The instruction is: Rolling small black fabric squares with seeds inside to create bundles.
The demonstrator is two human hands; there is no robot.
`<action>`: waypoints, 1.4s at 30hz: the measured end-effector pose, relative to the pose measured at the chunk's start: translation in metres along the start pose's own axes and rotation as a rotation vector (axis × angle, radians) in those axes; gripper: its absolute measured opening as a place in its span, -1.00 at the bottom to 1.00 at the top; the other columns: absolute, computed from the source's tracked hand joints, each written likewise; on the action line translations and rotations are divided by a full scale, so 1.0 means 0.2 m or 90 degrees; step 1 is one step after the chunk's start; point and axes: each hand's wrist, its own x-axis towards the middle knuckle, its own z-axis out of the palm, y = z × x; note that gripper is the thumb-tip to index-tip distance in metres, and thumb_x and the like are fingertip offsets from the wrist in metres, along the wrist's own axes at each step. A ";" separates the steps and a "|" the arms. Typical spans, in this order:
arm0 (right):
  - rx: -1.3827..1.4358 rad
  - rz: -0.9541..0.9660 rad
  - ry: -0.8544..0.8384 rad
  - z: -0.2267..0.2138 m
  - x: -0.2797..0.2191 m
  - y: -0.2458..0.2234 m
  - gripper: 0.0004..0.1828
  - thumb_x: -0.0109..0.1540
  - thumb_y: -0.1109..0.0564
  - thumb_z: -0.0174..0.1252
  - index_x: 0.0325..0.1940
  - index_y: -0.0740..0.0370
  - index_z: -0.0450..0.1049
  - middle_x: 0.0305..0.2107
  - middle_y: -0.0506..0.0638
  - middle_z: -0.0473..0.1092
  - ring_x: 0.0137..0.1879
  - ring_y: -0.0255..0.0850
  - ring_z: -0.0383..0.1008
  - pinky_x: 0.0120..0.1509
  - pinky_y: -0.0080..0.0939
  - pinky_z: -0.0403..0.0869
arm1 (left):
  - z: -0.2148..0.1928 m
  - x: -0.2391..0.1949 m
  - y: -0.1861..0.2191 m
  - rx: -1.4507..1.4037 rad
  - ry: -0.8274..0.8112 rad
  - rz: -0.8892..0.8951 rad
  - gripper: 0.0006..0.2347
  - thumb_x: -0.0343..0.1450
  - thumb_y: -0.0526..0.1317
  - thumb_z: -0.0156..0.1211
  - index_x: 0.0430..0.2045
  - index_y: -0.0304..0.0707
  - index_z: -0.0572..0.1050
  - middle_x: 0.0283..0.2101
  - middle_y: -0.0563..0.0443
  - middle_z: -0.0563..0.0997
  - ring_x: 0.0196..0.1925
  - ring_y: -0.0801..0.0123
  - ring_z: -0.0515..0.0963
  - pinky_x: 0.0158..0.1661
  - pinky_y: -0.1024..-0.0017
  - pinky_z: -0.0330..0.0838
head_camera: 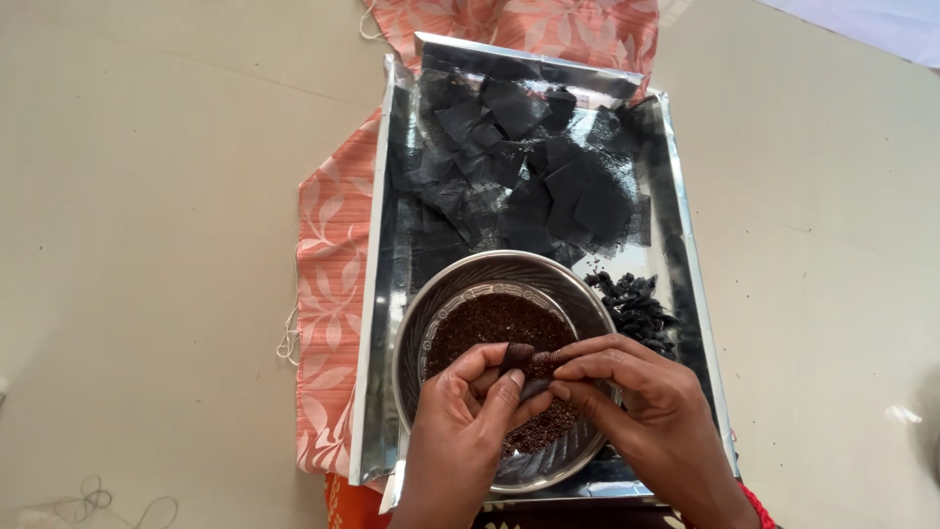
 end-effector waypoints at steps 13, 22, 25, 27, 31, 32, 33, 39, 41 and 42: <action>0.111 -0.057 -0.004 -0.04 -0.01 0.12 -0.87 0.11 0.42 0.31 -0.27 0.38 0.61 -0.27 0.07 0.61 -0.12 -0.22 0.67 -0.03 -0.28 0.65 | 0.00 0.01 0.04 0.165 0.068 0.025 -0.85 0.42 -0.41 0.16 -0.20 -0.48 0.61 -0.36 -0.14 0.72 -0.34 0.43 0.73 -0.27 0.50 0.68; 0.101 -0.052 -0.005 -0.04 -0.01 0.11 -0.88 0.13 0.40 0.29 -0.26 0.37 0.61 -0.28 0.06 0.61 -0.12 -0.24 0.68 -0.04 -0.29 0.67 | 0.02 -0.01 0.04 0.175 0.077 0.045 -0.89 0.40 -0.42 0.21 -0.26 -0.47 0.60 -0.33 -0.11 0.70 -0.31 0.42 0.72 -0.22 0.49 0.68; 0.092 -0.060 -0.017 -0.04 -0.01 0.10 -0.71 0.16 0.38 0.31 -0.03 0.31 0.57 -0.27 0.04 0.62 -0.11 -0.26 0.66 -0.02 -0.30 0.64 | 0.06 -0.04 0.07 0.288 0.111 0.029 -0.81 0.34 -0.42 0.15 -0.23 -0.32 0.62 -0.26 0.01 0.72 -0.30 0.45 0.75 -0.24 0.52 0.67; 0.054 -0.078 -0.026 -0.04 -0.01 0.08 -0.52 0.17 0.34 0.34 0.19 0.23 0.55 -0.25 -0.01 0.62 -0.11 -0.30 0.64 -0.03 -0.33 0.61 | 0.05 -0.04 0.03 0.383 0.085 0.166 -0.87 0.34 -0.45 0.16 -0.34 -0.33 0.62 -0.22 0.00 0.68 -0.19 0.47 0.75 -0.13 0.56 0.69; -0.005 -0.105 -0.025 -0.03 0.01 0.00 -0.57 0.12 0.33 0.35 0.09 0.23 0.60 -0.26 -0.03 0.62 -0.16 -0.30 0.65 -0.11 -0.33 0.62 | 0.08 -0.05 0.06 0.440 0.097 0.224 -0.90 0.33 -0.43 0.20 -0.38 -0.36 0.62 -0.23 0.00 0.66 -0.20 0.46 0.72 -0.20 0.52 0.62; -0.020 -0.115 -0.023 -0.03 0.01 0.00 -0.65 0.11 0.33 0.35 0.00 0.26 0.61 -0.28 -0.02 0.62 -0.18 -0.29 0.66 -0.14 -0.32 0.61 | 0.08 -0.05 0.05 0.454 0.091 0.262 -0.91 0.32 -0.44 0.20 -0.39 -0.37 0.61 -0.24 -0.01 0.65 -0.19 0.46 0.72 -0.17 0.51 0.60; -0.036 -0.125 -0.021 -0.02 0.01 0.00 -0.72 0.10 0.34 0.34 -0.10 0.28 0.63 -0.29 -0.02 0.61 -0.20 -0.28 0.67 -0.16 -0.30 0.61 | 0.08 -0.05 0.05 0.467 0.085 0.300 -0.92 0.31 -0.44 0.21 -0.40 -0.38 0.61 -0.24 -0.02 0.65 -0.17 0.46 0.71 -0.14 0.50 0.58; -0.011 -0.080 -0.013 -0.05 0.00 -0.01 -0.83 0.13 0.36 0.30 -0.18 0.32 0.60 -0.30 0.00 0.59 -0.19 -0.28 0.66 -0.15 -0.29 0.60 | 0.06 -0.04 0.07 0.175 -0.003 0.041 -0.76 0.40 -0.33 0.21 -0.06 -0.38 0.55 -0.14 -0.07 0.68 -0.16 0.44 0.68 -0.15 0.48 0.65; 0.013 -0.058 -0.006 -0.06 0.00 0.01 -0.83 0.14 0.36 0.30 -0.18 0.33 0.61 -0.30 0.00 0.58 -0.18 -0.28 0.64 -0.15 -0.29 0.59 | 0.03 -0.03 0.08 0.112 -0.028 0.034 -0.68 0.37 -0.34 0.24 0.02 -0.39 0.50 -0.07 -0.06 0.66 -0.12 0.45 0.66 -0.12 0.46 0.65; 0.037 -0.034 0.001 -0.06 0.00 0.02 -0.83 0.15 0.37 0.29 -0.17 0.35 0.61 -0.29 0.00 0.56 -0.17 -0.28 0.63 -0.14 -0.29 0.58 | 0.02 -0.03 0.08 0.048 -0.051 0.025 -0.60 0.34 -0.35 0.26 0.10 -0.41 0.45 0.01 -0.05 0.63 -0.08 0.47 0.65 -0.10 0.45 0.64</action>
